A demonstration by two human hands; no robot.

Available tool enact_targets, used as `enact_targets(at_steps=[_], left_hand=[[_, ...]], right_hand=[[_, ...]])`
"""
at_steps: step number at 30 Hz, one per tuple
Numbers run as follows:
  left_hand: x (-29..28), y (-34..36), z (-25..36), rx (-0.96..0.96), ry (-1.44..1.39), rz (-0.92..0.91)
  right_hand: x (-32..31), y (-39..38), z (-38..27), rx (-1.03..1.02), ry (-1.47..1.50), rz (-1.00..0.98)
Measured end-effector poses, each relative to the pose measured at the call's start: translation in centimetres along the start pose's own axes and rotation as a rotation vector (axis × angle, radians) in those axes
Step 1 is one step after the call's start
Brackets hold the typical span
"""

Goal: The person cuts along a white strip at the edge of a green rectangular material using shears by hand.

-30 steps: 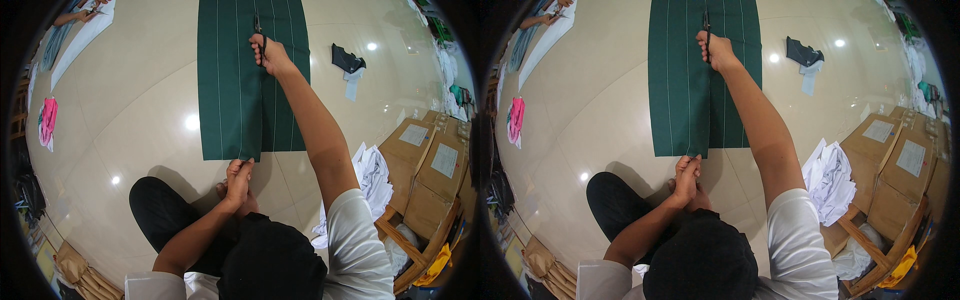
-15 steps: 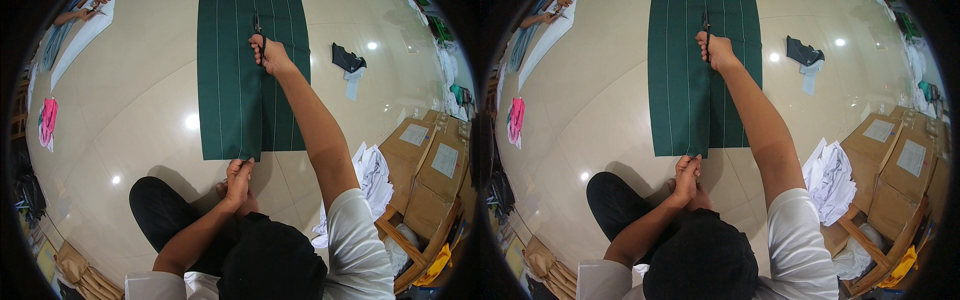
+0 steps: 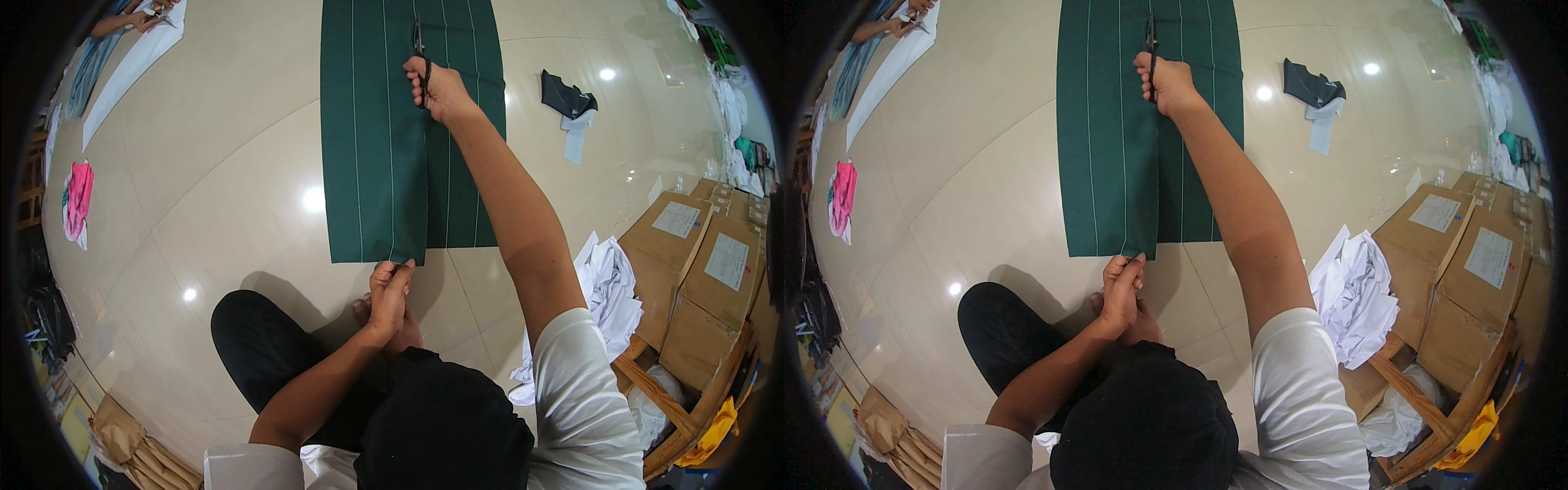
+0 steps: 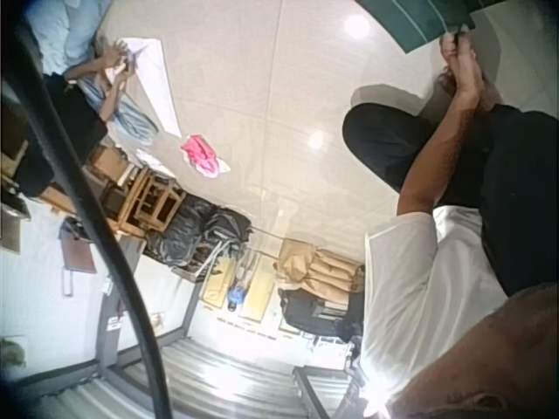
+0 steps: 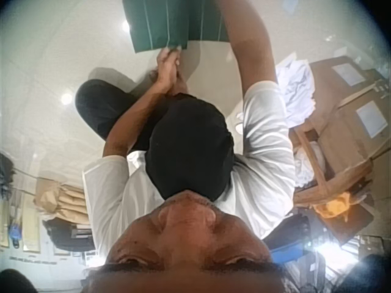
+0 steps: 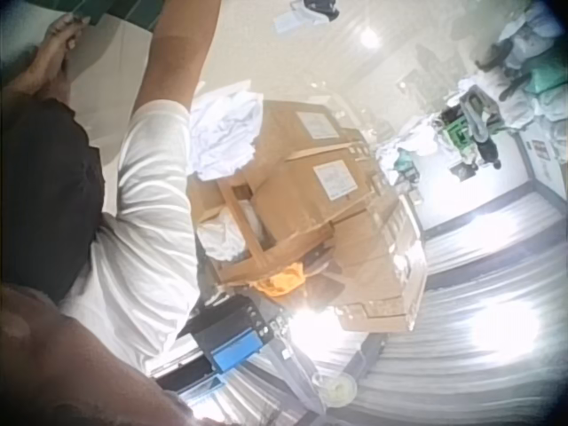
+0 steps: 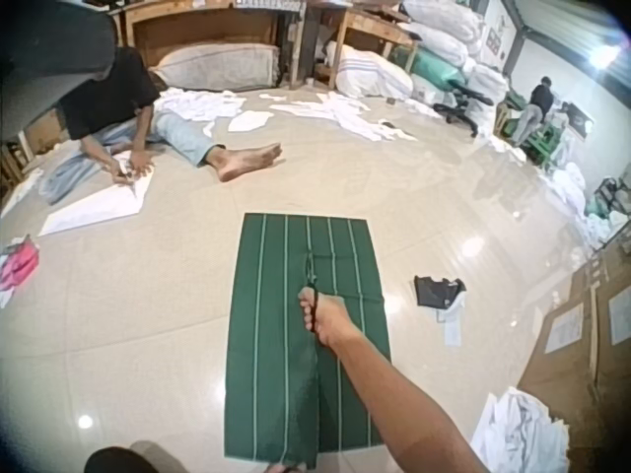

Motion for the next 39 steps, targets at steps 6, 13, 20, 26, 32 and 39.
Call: enact_targets(at_steps=[6, 13, 20, 26, 32, 39], left_hand=[[0.1, -0.1, 0.2, -0.022, 0.005, 0.008], [0.0, 0.0, 0.1, -0.012, 0.004, -0.008], [0.0, 0.0, 0.2, -0.015, -0.024, -0.007], [-0.1, -0.1, 0.1, -0.024, 0.0, 0.003], [-0.1, -0.1, 0.1, -0.021, 0.007, 0.0], [0.1, -0.1, 0.2, -0.035, 0.012, 0.006]], right_hand=[[-0.2, -0.2, -0.1, -0.004, -0.064, 0.023], [-0.4, -0.4, -0.4, -0.007, -0.098, 0.021], [-0.9, -0.2, -0.3, -0.012, -0.142, 0.025], [-0.6, 0.4, -1.4, -0.004, -0.066, 0.014], [-0.7, 1.1, -1.5, -0.004, -0.075, 0.024], [-0.9, 1.4, -1.6, 0.002, -0.105, 0.018]])
Point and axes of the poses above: each hand's wrist, its own y-axis towards the middle knuckle, its own x-axis out of the palm, z = x × y, the point moved 3 cm from there along y, towards the middle knuckle, and after that the axes turned 15 degrees about -z, right-handed, at the moved point
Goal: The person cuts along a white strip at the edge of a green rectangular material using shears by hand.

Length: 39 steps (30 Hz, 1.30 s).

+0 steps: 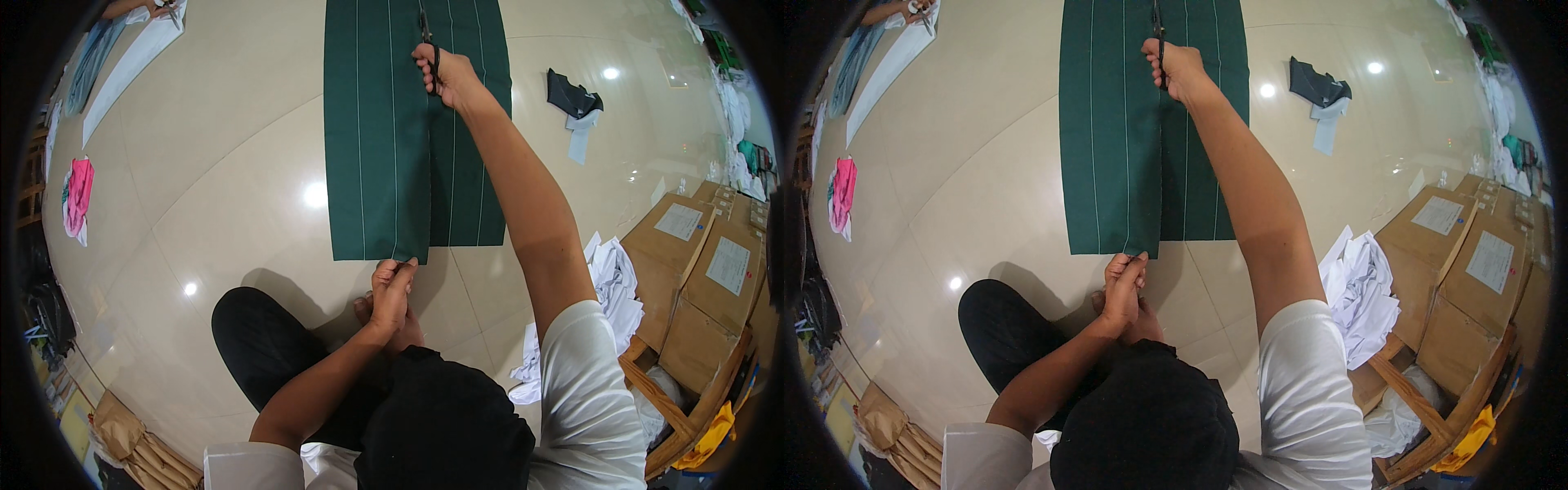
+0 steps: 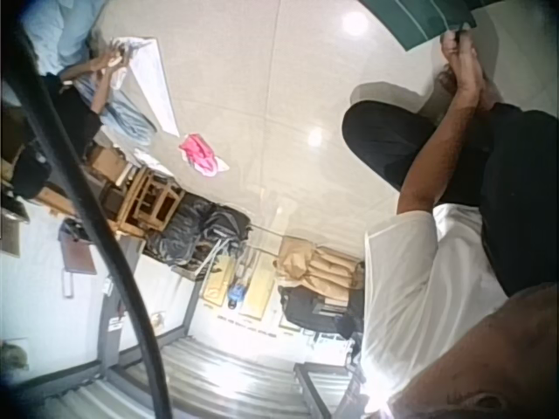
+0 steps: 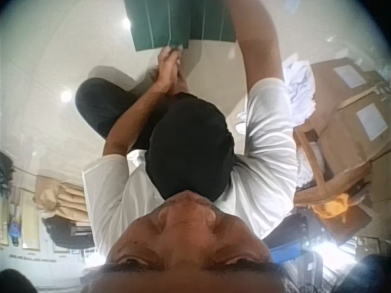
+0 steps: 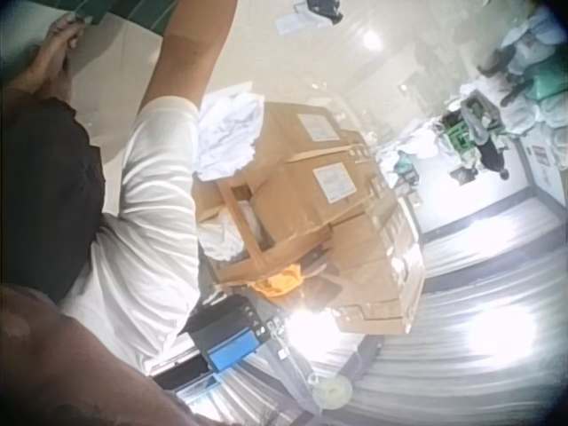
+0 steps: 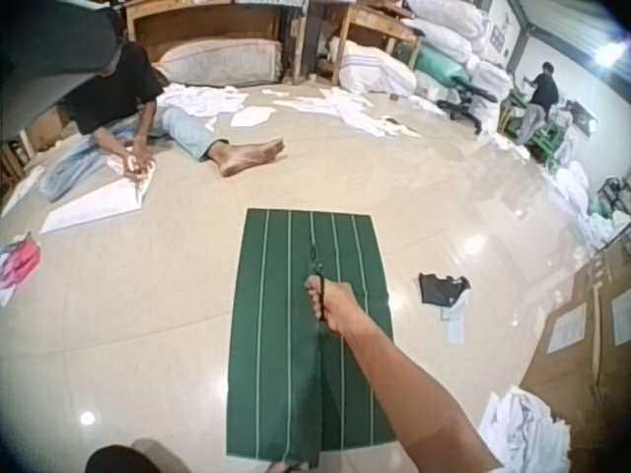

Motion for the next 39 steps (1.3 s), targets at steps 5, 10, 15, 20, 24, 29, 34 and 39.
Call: enact_targets(at_steps=[5, 10, 15, 20, 24, 29, 34, 39], left_hand=[[0.0, 0.0, 0.0, -0.002, 0.007, -0.001], [0.1, 0.0, 0.0, -0.001, -0.003, 0.005], [0.0, 0.0, -0.1, 0.006, -0.009, 0.003], [0.0, 0.1, -0.1, 0.012, 0.0, 0.008], [-0.1, 0.1, -0.1, -0.001, -0.008, 0.015], [-0.2, 0.1, -0.3, 0.005, -0.009, 0.013], [0.0, 0.0, -0.2, -0.018, -0.009, 0.036], [-0.1, 0.0, -0.1, -0.014, -0.013, 0.023]], right_hand=[[0.0, 0.4, -0.1, -0.003, -0.003, 0.002], [-0.2, 0.7, 0.0, -0.006, -0.004, 0.008], [0.1, 0.6, 0.1, -0.005, 0.007, -0.001], [0.0, 0.9, 0.2, -0.006, -0.007, -0.007], [0.0, 0.8, 0.2, -0.005, -0.009, -0.021], [-0.1, 0.7, 0.2, -0.012, -0.034, -0.02], [0.2, 0.9, -0.8, -0.01, 0.024, -0.019], [0.1, 1.8, -1.2, -0.004, 0.011, -0.003]])
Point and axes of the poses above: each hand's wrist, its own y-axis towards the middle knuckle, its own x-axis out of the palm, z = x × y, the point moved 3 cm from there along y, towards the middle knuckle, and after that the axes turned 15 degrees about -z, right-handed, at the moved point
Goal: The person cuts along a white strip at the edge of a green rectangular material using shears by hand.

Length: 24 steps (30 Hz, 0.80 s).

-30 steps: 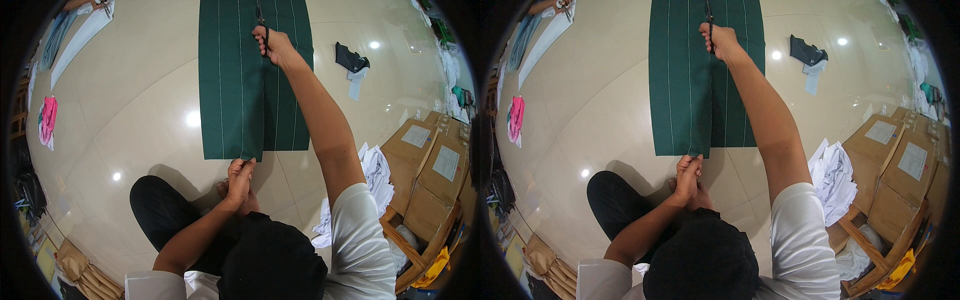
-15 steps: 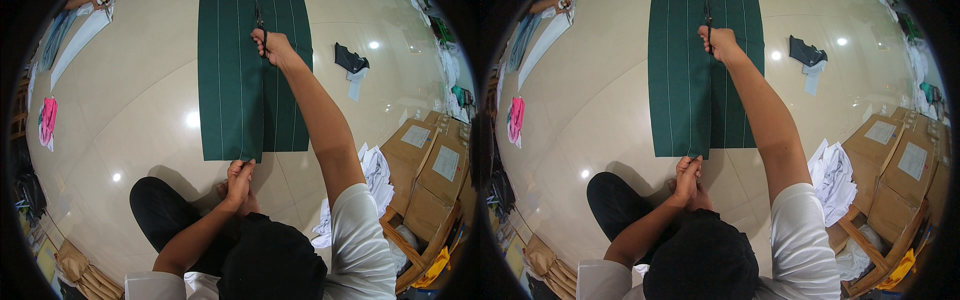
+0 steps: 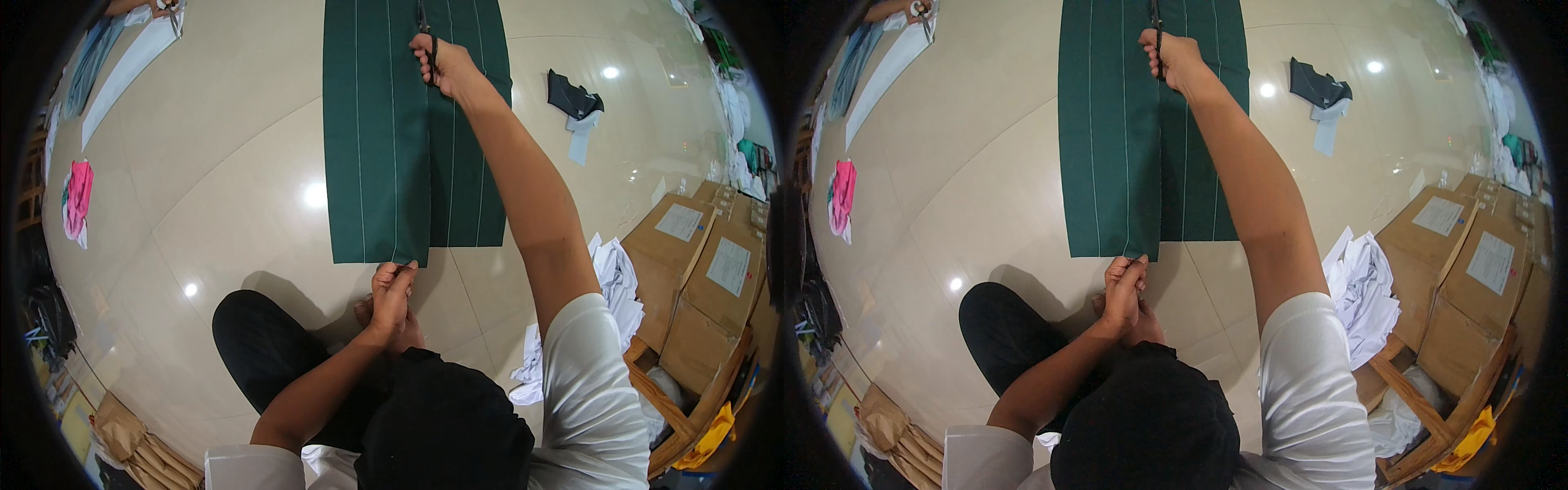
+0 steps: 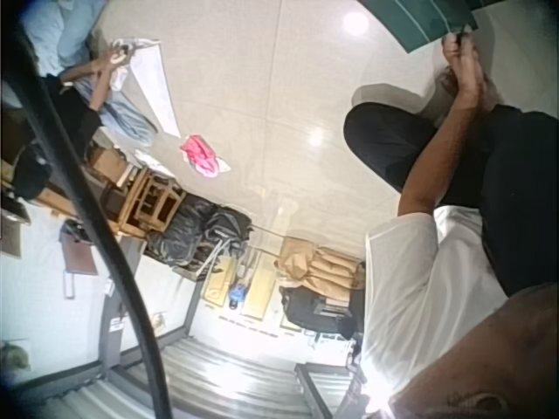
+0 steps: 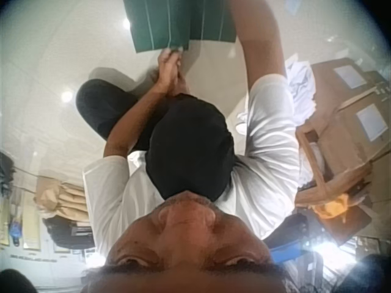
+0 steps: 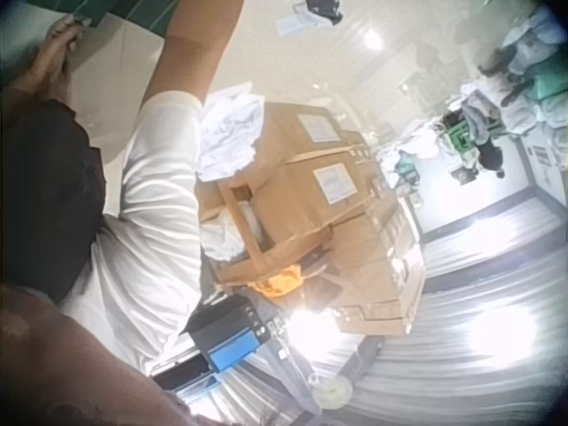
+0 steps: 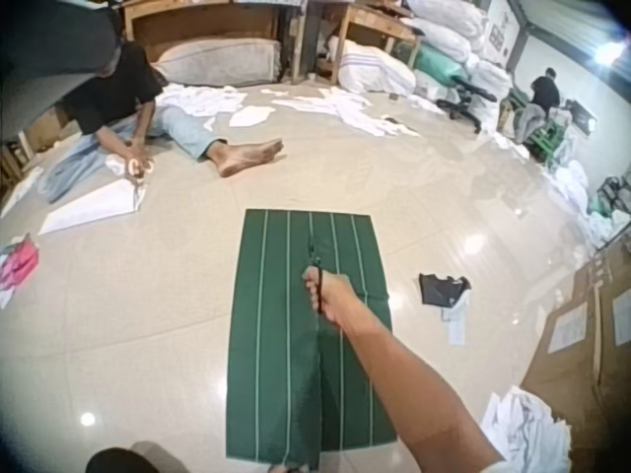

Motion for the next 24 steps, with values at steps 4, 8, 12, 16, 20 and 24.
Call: enact_targets(at_steps=[4, 8, 12, 16, 20, 24], left_hand=[[-0.1, 0.0, 0.0, 0.004, -0.005, -0.009], [-0.2, 0.1, -0.1, 0.005, -0.008, -0.003], [-0.3, 0.1, -0.3, 0.024, -0.001, -0.012], [-0.2, 0.1, -0.1, 0.012, 0.025, -0.021], [-0.2, 0.1, -0.2, 0.017, -0.005, -0.016], [-0.1, 0.1, -0.1, 0.015, -0.011, -0.014]], right_hand=[[0.1, 0.6, -0.2, 0.0, -0.001, -0.021], [-0.1, 1.2, -0.3, -0.005, -0.006, -0.015], [0.0, 1.3, -0.4, -0.014, 0.0, -0.019], [-0.2, 1.3, -0.4, -0.026, -0.008, -0.029], [-0.1, 1.3, -0.5, -0.021, -0.016, -0.02], [-0.1, 1.3, -0.4, -0.025, -0.008, -0.008]])
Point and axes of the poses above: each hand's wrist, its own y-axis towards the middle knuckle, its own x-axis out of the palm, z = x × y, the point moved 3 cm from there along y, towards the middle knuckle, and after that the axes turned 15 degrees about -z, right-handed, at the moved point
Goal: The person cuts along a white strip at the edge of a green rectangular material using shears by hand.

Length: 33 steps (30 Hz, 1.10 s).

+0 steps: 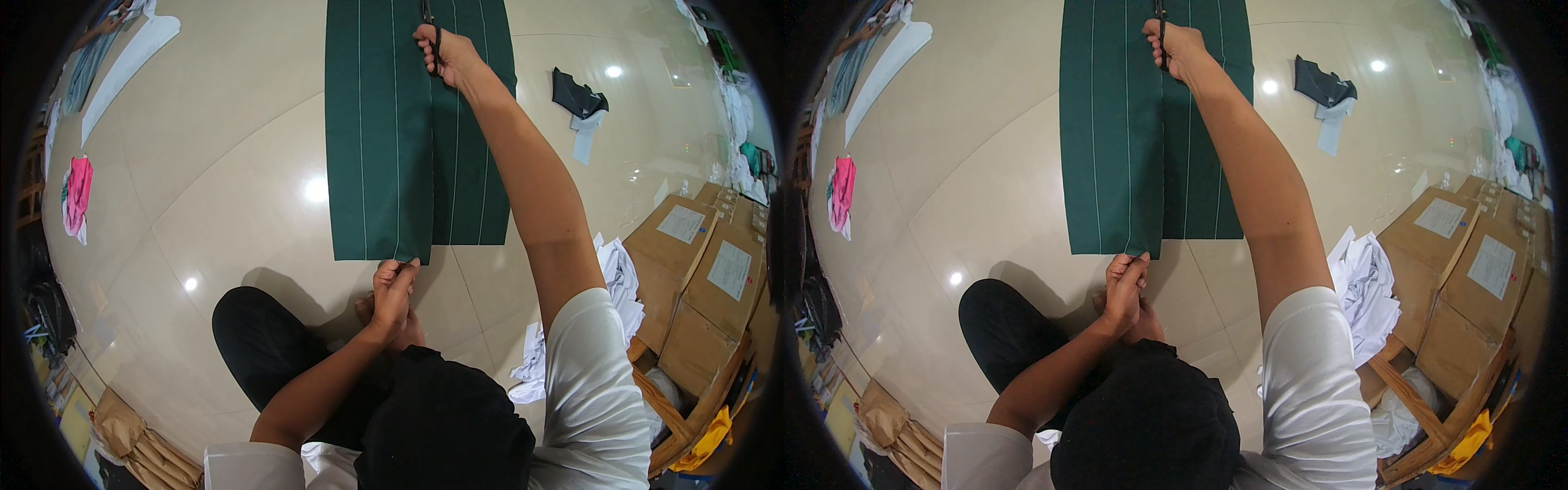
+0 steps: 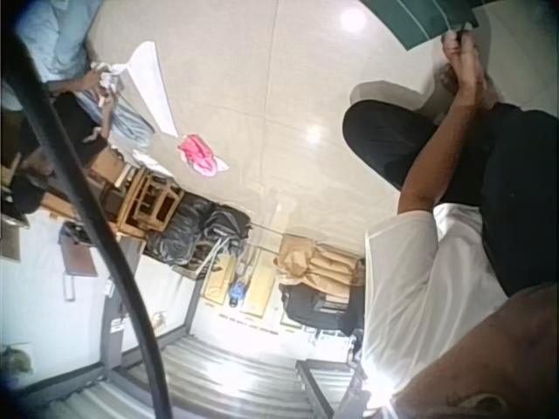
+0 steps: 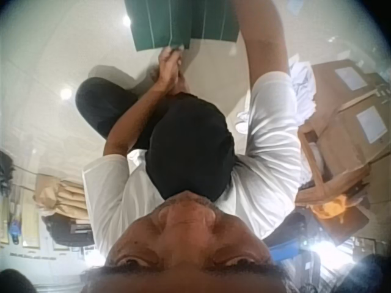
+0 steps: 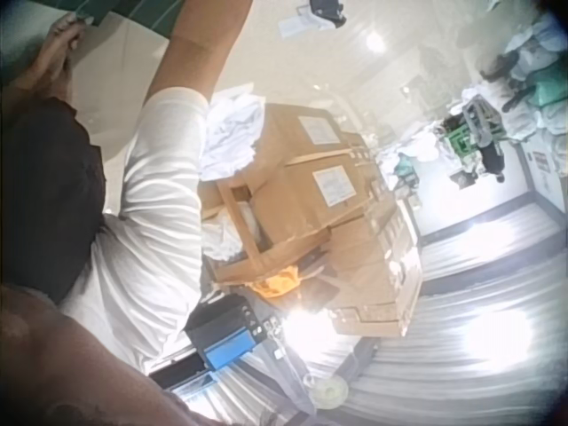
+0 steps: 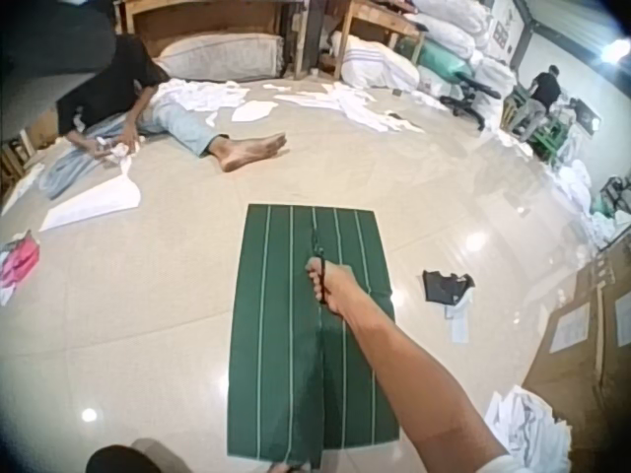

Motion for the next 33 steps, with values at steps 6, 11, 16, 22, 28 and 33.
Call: enact_targets(at_steps=[6, 11, 16, 22, 28, 33], left_hand=[[-0.04, 0.0, -0.01, -0.005, 0.001, 0.004], [0.04, 0.02, 0.02, -0.016, -0.009, 0.005], [-0.12, 0.03, -0.17, -0.007, -0.007, 0.011], [0.0, 0.0, 0.04, 0.007, 0.009, 0.003], [-0.03, 0.01, 0.02, 0.003, 0.001, 0.007], [0.0, -0.02, 0.02, 0.001, -0.003, 0.012]], right_hand=[[-0.06, 0.32, -0.05, -0.004, -0.001, 0.01], [-0.16, 0.44, 0.01, -0.003, -0.002, -0.016], [-0.16, 0.39, -0.1, -0.005, -0.011, -0.015], [-0.04, 0.27, -0.07, -0.012, -0.013, -0.027], [-0.19, 0.46, 0.04, -0.011, -0.035, -0.041], [-0.09, 0.43, -0.11, -0.011, -0.033, -0.011]])
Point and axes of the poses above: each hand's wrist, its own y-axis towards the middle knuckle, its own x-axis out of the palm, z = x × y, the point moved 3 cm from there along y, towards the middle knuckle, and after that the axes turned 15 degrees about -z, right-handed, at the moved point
